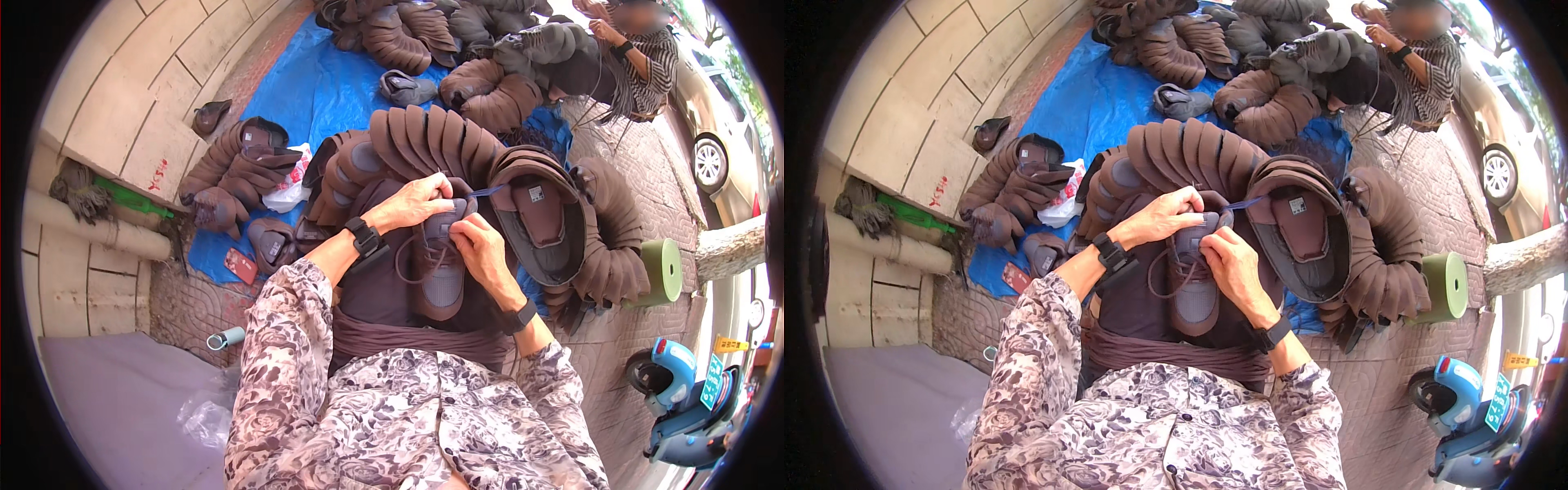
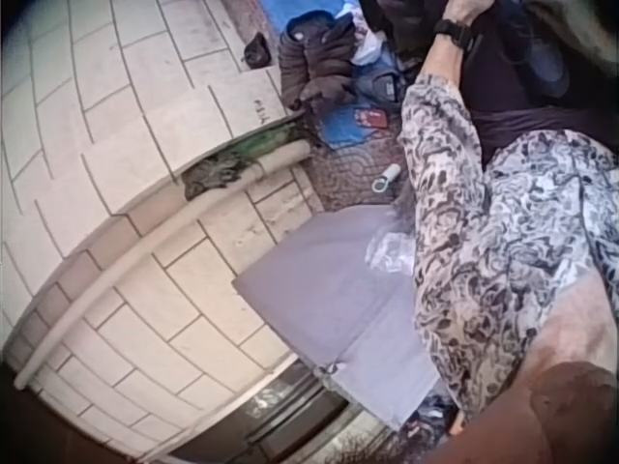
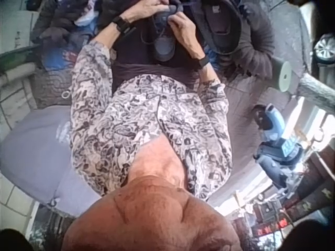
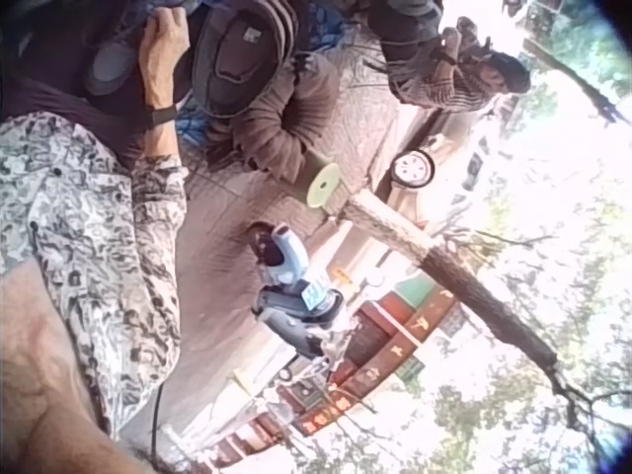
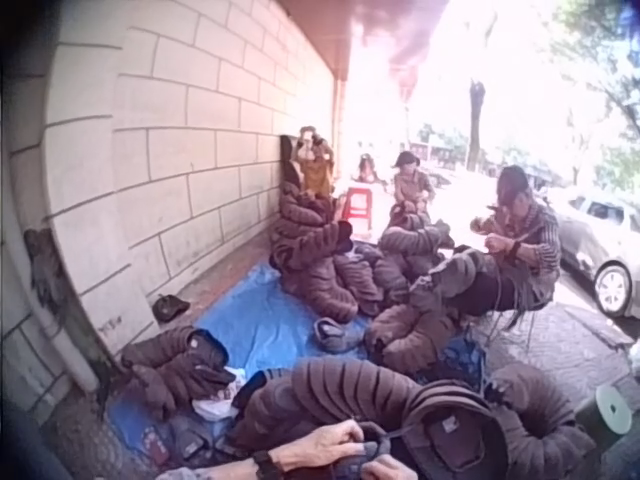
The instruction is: The recorder is lacing a series of brown shoes while sitting in a workspace with other workers.
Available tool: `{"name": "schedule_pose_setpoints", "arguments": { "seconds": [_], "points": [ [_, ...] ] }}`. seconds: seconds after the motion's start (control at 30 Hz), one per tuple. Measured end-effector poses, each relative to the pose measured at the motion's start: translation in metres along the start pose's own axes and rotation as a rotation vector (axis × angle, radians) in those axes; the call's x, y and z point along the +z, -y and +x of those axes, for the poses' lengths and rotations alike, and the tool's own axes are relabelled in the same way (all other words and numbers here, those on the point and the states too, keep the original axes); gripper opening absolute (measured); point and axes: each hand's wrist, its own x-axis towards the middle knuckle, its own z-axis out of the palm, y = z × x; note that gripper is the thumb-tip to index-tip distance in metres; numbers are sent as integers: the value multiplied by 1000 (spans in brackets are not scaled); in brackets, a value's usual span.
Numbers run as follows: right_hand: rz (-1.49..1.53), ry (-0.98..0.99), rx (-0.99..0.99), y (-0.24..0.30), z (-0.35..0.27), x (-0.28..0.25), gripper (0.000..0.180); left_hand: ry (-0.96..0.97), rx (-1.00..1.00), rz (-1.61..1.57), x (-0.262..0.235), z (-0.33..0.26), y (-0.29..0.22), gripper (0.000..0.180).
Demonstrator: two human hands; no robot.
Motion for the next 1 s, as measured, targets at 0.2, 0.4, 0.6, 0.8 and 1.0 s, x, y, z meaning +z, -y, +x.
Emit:
{"name": "schedule_pose_setpoints", "arguments": {
  "seconds": [0.2, 0.4, 0.6, 0.8, 1.0],
  "points": [
    [152, 78, 256, 3, 8, 2, 16, -63, 82, 52, 1, 3, 14, 15],
    [362, -8, 398, 5, 12, 11, 19, -60, 75, 32, 1, 1, 5, 15],
    [-407, -24, -264, 27, 17, 4, 25, -82, 56, -57, 1, 1, 4, 16],
    [-424, 47, -454, 31, 26, 12, 19, -98, 47, 23, -1, 0, 8, 15],
    [-72, 383, -495, 73, -15, 23, 17, -282, 254, 187, -1, -30, -15, 14]
  ]
}}
